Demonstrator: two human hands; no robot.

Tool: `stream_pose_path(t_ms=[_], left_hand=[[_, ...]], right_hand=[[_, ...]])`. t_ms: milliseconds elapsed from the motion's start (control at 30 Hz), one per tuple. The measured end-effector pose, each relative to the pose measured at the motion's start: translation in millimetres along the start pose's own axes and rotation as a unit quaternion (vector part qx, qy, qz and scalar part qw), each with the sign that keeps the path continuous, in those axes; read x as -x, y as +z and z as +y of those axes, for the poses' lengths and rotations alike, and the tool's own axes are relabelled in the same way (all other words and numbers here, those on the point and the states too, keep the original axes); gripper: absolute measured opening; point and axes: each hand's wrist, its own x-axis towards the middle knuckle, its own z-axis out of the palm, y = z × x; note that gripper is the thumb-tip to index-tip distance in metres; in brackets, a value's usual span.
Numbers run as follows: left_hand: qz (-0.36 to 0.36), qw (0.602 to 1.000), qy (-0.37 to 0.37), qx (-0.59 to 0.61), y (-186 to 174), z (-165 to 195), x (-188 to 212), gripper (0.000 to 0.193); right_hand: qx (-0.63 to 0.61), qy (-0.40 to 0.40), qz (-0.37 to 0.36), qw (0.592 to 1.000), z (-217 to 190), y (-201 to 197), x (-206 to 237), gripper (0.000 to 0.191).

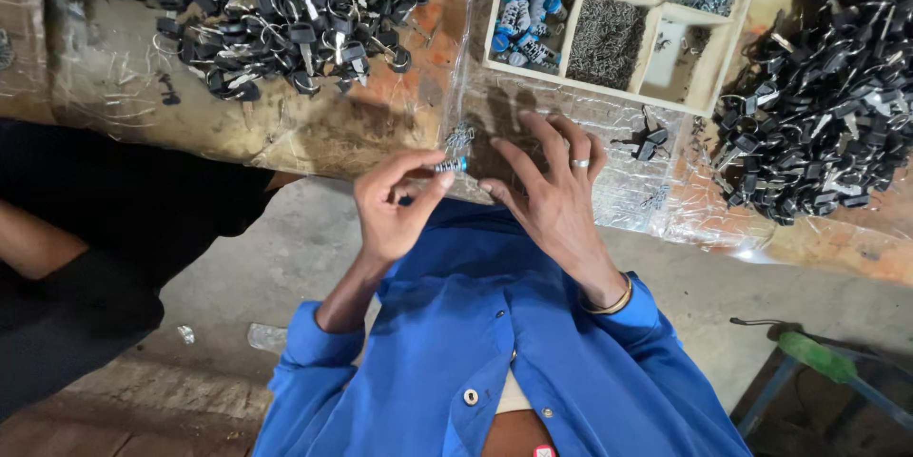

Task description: The person sits at a workshop table assembling padlocks. They pick a padlock body, insert a key and cylinder components into it by hand, work the key to seat the parts, and place the finished lock into a compartment box. They then gather loose small metal parts from the table and sort them into the box compartments.

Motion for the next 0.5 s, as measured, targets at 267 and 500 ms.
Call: stream_pose_path(t_ms=[267,500], left_hand=[[0.049,0.997,-0.01,0.057,7,-17,28,0.025],[0.027,0.999,-0.029,0.034,15,-23,39,0.022]], right_hand=[[0.03,-0.035,-0.008,0.999,-6,3,-7,0.048],[0.001,-0.078,-0.012,0.997,10,-13,17,0.023]])
